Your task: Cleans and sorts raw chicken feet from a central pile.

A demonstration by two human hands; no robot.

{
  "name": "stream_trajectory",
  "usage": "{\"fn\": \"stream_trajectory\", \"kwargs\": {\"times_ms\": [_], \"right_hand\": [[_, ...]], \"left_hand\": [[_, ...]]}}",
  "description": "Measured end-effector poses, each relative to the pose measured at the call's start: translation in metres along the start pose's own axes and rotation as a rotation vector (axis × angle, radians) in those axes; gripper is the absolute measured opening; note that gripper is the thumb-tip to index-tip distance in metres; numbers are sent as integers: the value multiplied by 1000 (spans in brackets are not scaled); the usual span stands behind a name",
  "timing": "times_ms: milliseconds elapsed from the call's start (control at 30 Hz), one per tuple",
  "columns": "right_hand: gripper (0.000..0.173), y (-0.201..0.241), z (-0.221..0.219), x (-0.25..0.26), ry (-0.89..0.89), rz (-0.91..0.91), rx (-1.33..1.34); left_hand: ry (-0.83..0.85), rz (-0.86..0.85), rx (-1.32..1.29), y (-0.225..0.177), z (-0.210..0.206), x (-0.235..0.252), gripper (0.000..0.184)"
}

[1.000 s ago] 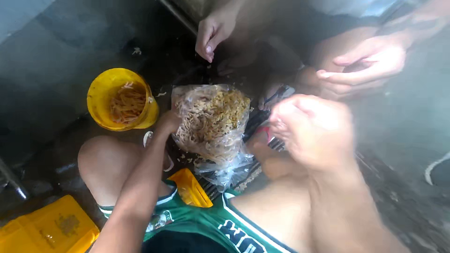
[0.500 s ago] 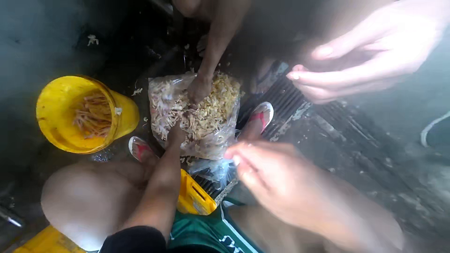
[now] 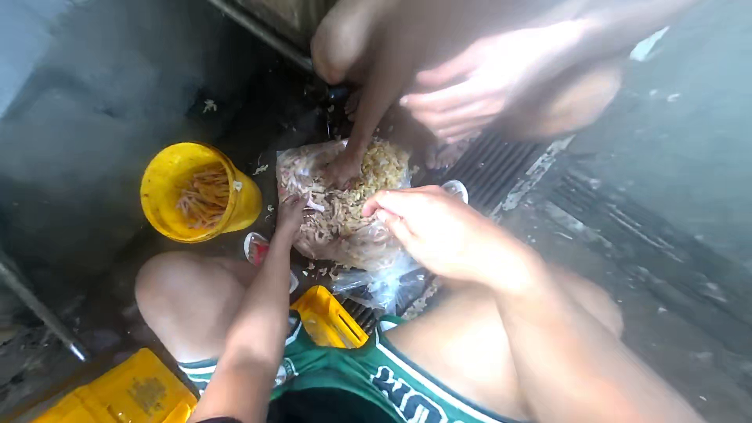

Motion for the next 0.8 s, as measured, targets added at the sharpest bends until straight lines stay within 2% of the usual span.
{"fn": "stream_trajectory", "kwargs": {"times_ms": [100,200,333,400,533,633,700,800], "right_hand": [[20,5,-2,2,-34,-58,-4],[21,13,-5,7,-83,-81,15],[40,27,-24,18,-117,-118,163],[45,33,-28,21,-171,-116,271],[30,35,-29,21,-312,-44,359],[29,31,-34,22,-388,-124,344],[32,27,-38,27,-403,-221,364],[34,26,-43,42,-418,-301,409]], "left_hand": [[109,-91,-179,-51,1,-43,46],[251,-221,-139,-106,-6,-100,27],[451,-305,-48,-151,-17,-152,20],[545,-275,-13,-164,-24,-163,18],[597,-269,159,-183,-32,-175,41],[536,-381,495,-187,-29,-174,42],[499,-432,698,-181,-29,-164,54],[505,-469,643,-165,-38,-152,42]]}}
Point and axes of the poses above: each hand's wrist, its own x-axis towards the middle knuckle, its own z-axis out of the back of the hand, y = z × x, the point moved 3 cm from there along x, towards the middle knuckle, and after that the axes turned 13 degrees about -x, right-handed, at the moved point
